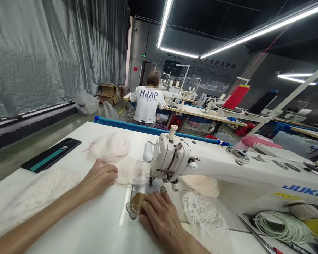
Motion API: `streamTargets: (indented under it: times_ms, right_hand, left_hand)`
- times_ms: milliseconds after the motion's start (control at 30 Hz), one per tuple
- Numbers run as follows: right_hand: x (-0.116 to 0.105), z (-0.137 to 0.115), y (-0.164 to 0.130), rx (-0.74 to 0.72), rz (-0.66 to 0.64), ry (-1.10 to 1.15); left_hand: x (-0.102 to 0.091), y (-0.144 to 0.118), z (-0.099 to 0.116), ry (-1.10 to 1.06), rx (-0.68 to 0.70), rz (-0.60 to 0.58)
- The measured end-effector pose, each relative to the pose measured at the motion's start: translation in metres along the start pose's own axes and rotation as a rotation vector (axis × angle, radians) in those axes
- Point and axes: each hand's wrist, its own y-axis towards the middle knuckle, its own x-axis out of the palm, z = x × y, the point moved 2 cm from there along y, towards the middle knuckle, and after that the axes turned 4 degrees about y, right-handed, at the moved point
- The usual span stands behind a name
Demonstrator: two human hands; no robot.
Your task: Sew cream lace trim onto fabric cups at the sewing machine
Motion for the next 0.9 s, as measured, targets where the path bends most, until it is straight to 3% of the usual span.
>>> streamTargets:
  times_ms: [100,233,300,400,467,600,700,800,900]
  right_hand:
    - [0.010,-0.018,0.030,0.022,0.011,0.056]
    - [0.012,-0.033,0.047,0.081,-0.200,0.173]
    - [0.002,-0.039,0.036,0.152,-0.357,0.430]
    - [-0.021,-0.050,0.006,0.388,-0.654,1.056]
    - [-0.037,-0.058,-0.015,0.557,-0.734,1.364]
    - [-0.056,-0.074,-0.054,0.704,-0.751,1.601]
    - [-0.055,-0.086,-0.079,0.694,-0.752,1.612]
    - [-0.046,-0.096,-0.098,0.671,-0.667,1.580]
    - [-0.037,-0.104,-0.112,0.687,-0.623,1.611]
  left_hand:
    - [-0.005,-0.016,0.016,-0.013,-0.026,-0.055]
    - [-0.025,-0.045,0.057,-0.152,-0.099,-0.170]
    - [-0.041,-0.061,0.075,-0.375,-0.212,-0.283]
    - [-0.056,-0.083,0.102,-0.854,-0.435,-0.519]
    - [-0.057,-0.094,0.121,-1.156,-0.552,-0.638]
    - [-0.046,-0.111,0.153,-1.457,-0.712,-0.655]
    - [-0.042,-0.117,0.170,-1.568,-0.705,-0.681]
    - [-0.040,-0.124,0.180,-1.566,-0.707,-0.756]
    - [-0.034,-0.135,0.184,-1.530,-0.810,-0.773]
